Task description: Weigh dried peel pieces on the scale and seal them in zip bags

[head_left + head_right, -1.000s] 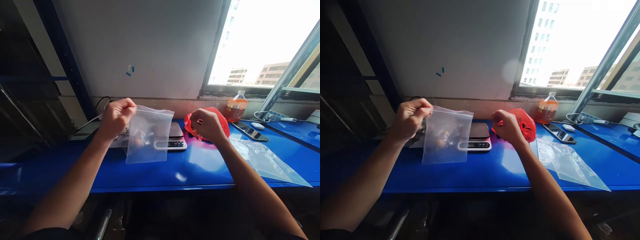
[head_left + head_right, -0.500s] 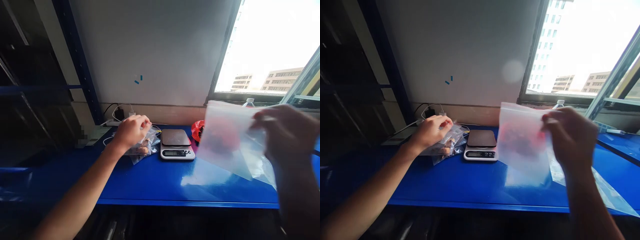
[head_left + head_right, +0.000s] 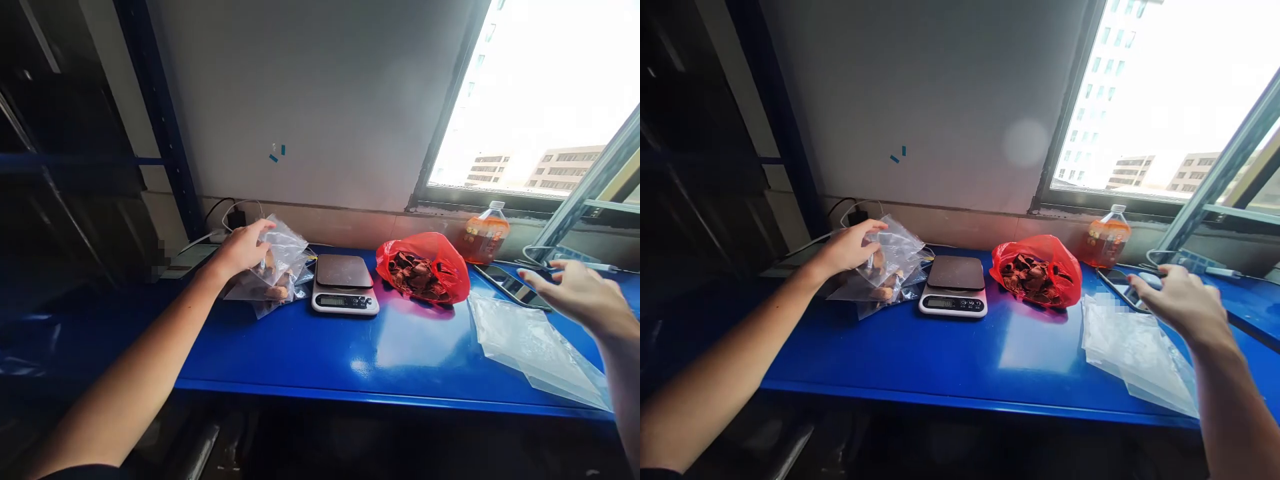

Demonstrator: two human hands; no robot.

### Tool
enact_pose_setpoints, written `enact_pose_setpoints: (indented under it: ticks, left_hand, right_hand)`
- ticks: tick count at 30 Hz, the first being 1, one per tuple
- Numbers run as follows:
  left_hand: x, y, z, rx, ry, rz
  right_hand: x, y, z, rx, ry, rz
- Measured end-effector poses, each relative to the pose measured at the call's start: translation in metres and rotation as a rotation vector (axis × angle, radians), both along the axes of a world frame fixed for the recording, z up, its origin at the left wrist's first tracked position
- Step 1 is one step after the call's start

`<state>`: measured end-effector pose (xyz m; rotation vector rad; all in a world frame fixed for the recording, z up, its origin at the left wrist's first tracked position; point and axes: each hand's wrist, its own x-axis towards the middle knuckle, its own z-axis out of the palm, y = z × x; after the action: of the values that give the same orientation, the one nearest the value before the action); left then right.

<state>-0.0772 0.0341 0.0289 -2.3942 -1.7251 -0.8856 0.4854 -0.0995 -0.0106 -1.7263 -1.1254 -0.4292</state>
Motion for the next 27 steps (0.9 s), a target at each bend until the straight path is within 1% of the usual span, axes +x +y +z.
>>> enact_pose_setpoints:
  ticks: [1, 2, 4, 5, 7, 8, 9, 10, 12, 14, 16, 19, 24, 27]
  left_hand:
    - [0.007, -0.006, 0.001, 0.047, -0.065, -0.088]
    - [0.015, -0.013, 0.002, 0.083, -0.13, -0.182]
    - [0.031, -0.028, 0.0, 0.114, -0.229, -0.348]
    - [0.038, -0.034, -0.003, 0.116, -0.252, -0.405]
    - [0.05, -0.046, -0.008, 0.128, -0.246, -0.471]
    - [0.054, -0.05, -0.011, 0.137, -0.219, -0.494]
    - [0.057, -0.054, -0.013, 0.14, -0.18, -0.518]
    - [0.058, -0.057, -0.016, 0.14, -0.144, -0.55]
    - [0.059, -0.06, -0.021, 0.132, -0.089, -0.603]
    - [0.06, -0.063, -0.023, 0.145, -0.06, -0.647]
    - [0.061, -0.065, -0.024, 0.161, -0.043, -0.674]
    - [0.062, -0.065, -0.023, 0.16, -0.032, -0.677]
    - [0.061, -0.062, -0.022, 0.149, -0.053, -0.68]
    - [0.061, -0.062, -0.022, 0.156, -0.043, -0.695]
  right_hand:
    - [-0.027, 0.002, 0.014, -0.074, -0.034, -0.019]
    - [-0.058, 0.005, 0.026, -0.099, -0.04, 0.07]
    - [-0.13, 0.014, 0.045, -0.054, 0.011, 0.428]
    - [-0.165, 0.02, 0.049, -0.063, 0.016, 0.612]
    - [-0.228, 0.035, 0.046, -0.117, 0.048, 0.871]
    - [-0.252, 0.042, 0.041, -0.168, 0.1, 0.981]
    - [-0.27, 0.049, 0.034, -0.247, 0.186, 1.081]
    - [-0.283, 0.054, 0.026, -0.294, 0.313, 1.151]
    - [-0.292, 0.061, 0.01, -0.357, 0.512, 1.19]
    - [-0.286, 0.062, -0.003, -0.349, 0.648, 1.159]
    - [-0.277, 0.059, -0.011, -0.337, 0.728, 1.175]
    - [-0.27, 0.055, -0.01, -0.354, 0.793, 1.26]
    - [-0.272, 0.055, -0.001, -0.391, 0.938, 1.261]
    - [-0.268, 0.055, -0.002, -0.357, 0.998, 1.294]
